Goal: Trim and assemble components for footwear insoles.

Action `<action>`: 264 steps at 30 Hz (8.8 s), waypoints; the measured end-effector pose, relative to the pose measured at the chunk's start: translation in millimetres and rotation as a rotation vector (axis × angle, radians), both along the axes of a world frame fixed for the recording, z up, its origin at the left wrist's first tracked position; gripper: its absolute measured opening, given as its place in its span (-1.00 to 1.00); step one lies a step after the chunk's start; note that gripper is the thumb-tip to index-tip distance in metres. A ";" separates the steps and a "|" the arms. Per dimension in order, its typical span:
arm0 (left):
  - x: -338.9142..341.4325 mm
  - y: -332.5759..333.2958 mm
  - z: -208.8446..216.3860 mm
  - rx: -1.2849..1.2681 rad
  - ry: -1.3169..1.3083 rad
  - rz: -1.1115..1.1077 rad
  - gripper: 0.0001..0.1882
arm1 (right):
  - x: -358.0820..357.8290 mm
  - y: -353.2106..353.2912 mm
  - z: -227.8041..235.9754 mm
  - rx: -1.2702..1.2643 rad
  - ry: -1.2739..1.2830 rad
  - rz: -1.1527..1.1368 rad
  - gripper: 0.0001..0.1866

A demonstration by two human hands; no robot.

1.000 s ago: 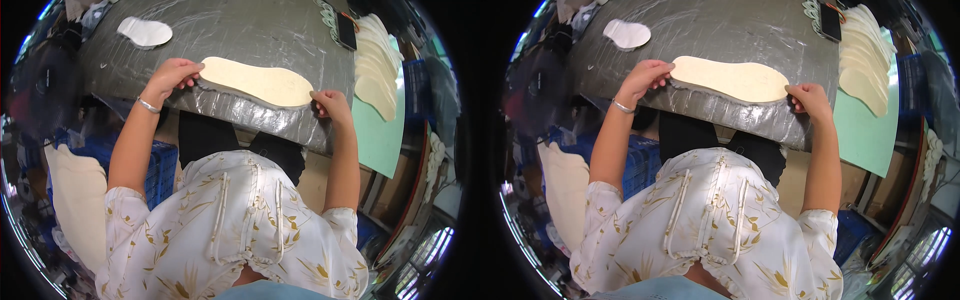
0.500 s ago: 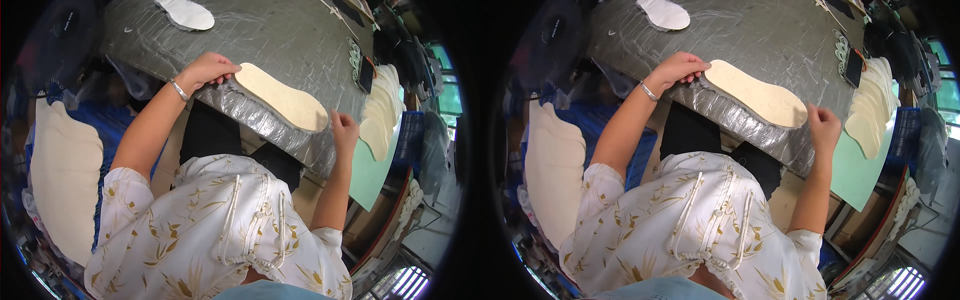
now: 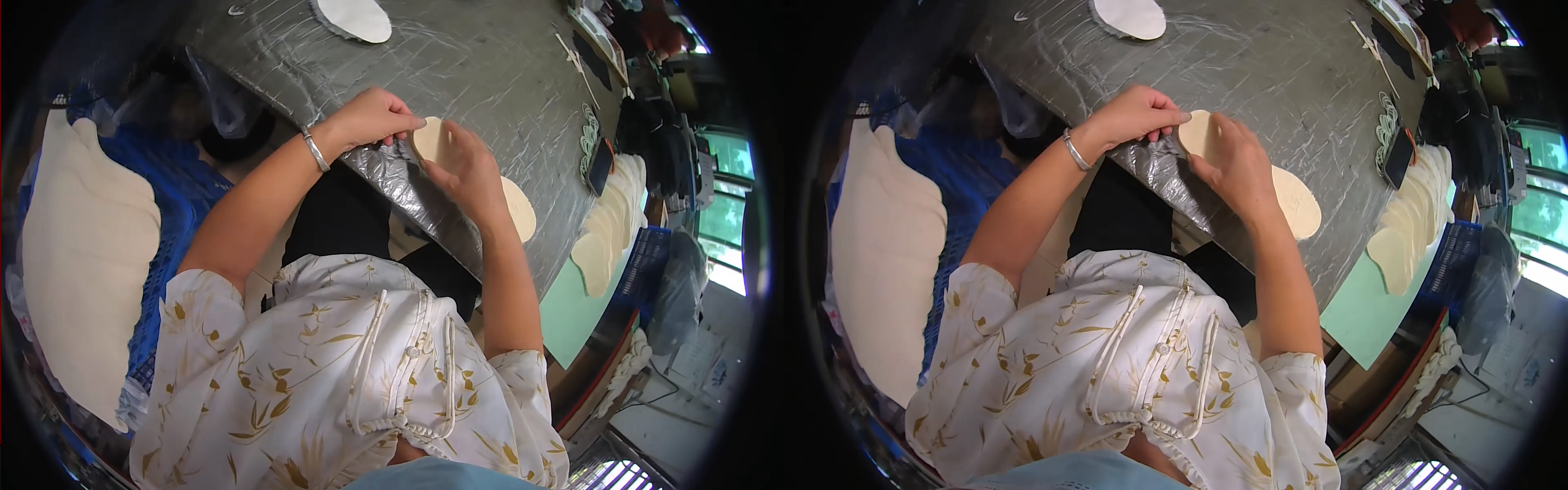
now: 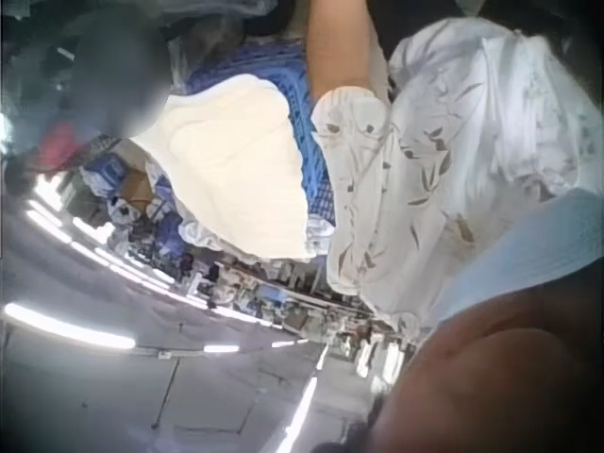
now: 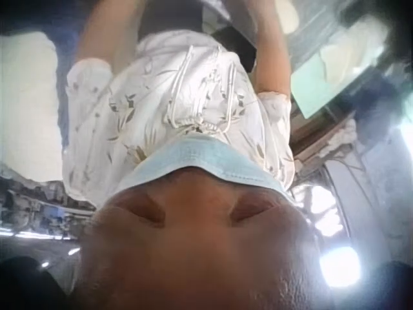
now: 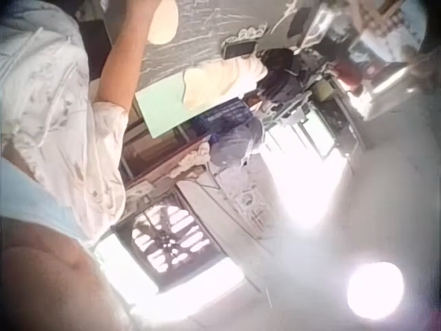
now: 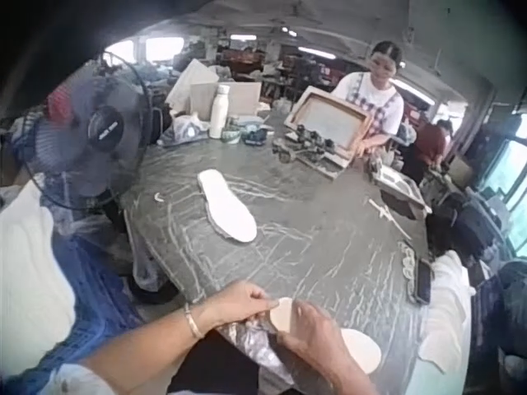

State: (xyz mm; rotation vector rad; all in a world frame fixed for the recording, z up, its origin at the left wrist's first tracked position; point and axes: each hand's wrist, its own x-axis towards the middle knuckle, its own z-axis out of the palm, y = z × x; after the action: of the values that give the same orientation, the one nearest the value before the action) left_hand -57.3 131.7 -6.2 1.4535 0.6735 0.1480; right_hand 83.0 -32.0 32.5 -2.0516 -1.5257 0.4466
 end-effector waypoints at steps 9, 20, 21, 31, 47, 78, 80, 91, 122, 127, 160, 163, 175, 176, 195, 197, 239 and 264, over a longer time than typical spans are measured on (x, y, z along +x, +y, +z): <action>-20.2 -13.7 -0.5 0.192 0.086 0.070 -0.61 | 0.3 0.9 -19.3 0.108 0.153 -0.076 -0.34; -19.3 -8.8 -5.1 -0.008 0.127 0.062 -0.75 | -11.0 3.0 -26.2 0.097 0.085 -0.050 -0.36; -19.4 -8.4 -4.6 -0.001 0.132 0.050 -0.75 | -11.1 2.7 -27.8 0.104 0.071 -0.043 -0.36; -18.6 -10.0 -6.7 0.009 0.124 0.067 -0.77 | -12.5 -0.4 -37.2 0.203 -0.045 0.018 -0.40; -30.6 -29.5 -1.9 -0.137 -0.177 0.175 -0.80 | -14.3 -10.1 -33.5 0.330 0.096 0.027 -0.36; -30.7 -47.3 23.4 -0.092 -0.362 0.079 -0.87 | -6.3 -28.5 -22.5 0.526 0.121 0.146 -0.34; -30.8 -47.5 22.5 -0.084 -0.365 0.069 -0.87 | -6.6 -28.7 -21.8 0.514 0.100 0.146 -0.34; -31.2 -49.3 22.4 -0.139 -0.352 0.051 -0.86 | -8.8 -29.4 -18.8 0.462 0.085 0.128 -0.35; -4.1 -23.1 -7.8 -0.346 -0.270 0.277 -0.38 | 3.1 -20.8 -8.7 0.160 0.061 -0.066 -0.36; -7.5 -38.0 2.0 -0.439 -0.484 0.250 -0.33 | -2.6 -10.4 -6.2 0.140 0.048 -0.053 -0.29; 5.4 -75.5 -6.9 -0.238 -0.521 0.234 -0.79 | 19.7 -19.8 -7.6 0.163 0.677 -0.047 -0.34; -1.4 -75.8 1.7 -0.347 -0.508 0.286 -0.75 | 23.9 -21.2 -12.7 0.192 0.503 -0.071 -0.34; 0.0 -110.6 17.2 -0.444 -0.751 0.245 -0.38 | -24.9 -34.1 -1.7 0.496 -0.672 -0.063 -0.40; 0.8 -112.1 16.3 -0.428 -0.746 0.256 -0.48 | -29.0 -38.0 -2.6 0.506 -0.665 -0.081 -0.40; 32.0 -93.7 -18.2 -0.639 -0.851 0.345 -0.45 | -4.4 -93.6 24.1 0.199 -0.367 -0.275 -0.39; 41.7 -101.0 -11.3 -0.499 -0.745 0.318 -0.33 | -6.6 -90.6 32.3 0.289 -0.281 -0.241 -0.39; 96.4 -89.4 84.7 -0.265 -0.351 -0.607 -0.54 | 61.2 -108.2 84.5 0.598 -0.394 0.047 -0.56; 111.3 -82.2 77.9 -0.062 -0.200 -0.411 -0.60 | 57.0 -104.6 81.3 0.588 -0.561 0.200 -0.73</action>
State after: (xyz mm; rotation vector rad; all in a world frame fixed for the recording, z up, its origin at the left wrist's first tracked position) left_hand 53.9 49.5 71.8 1.4644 0.2070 -0.0476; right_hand 140.0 -136.6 113.8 -1.6210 -1.8956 -0.5090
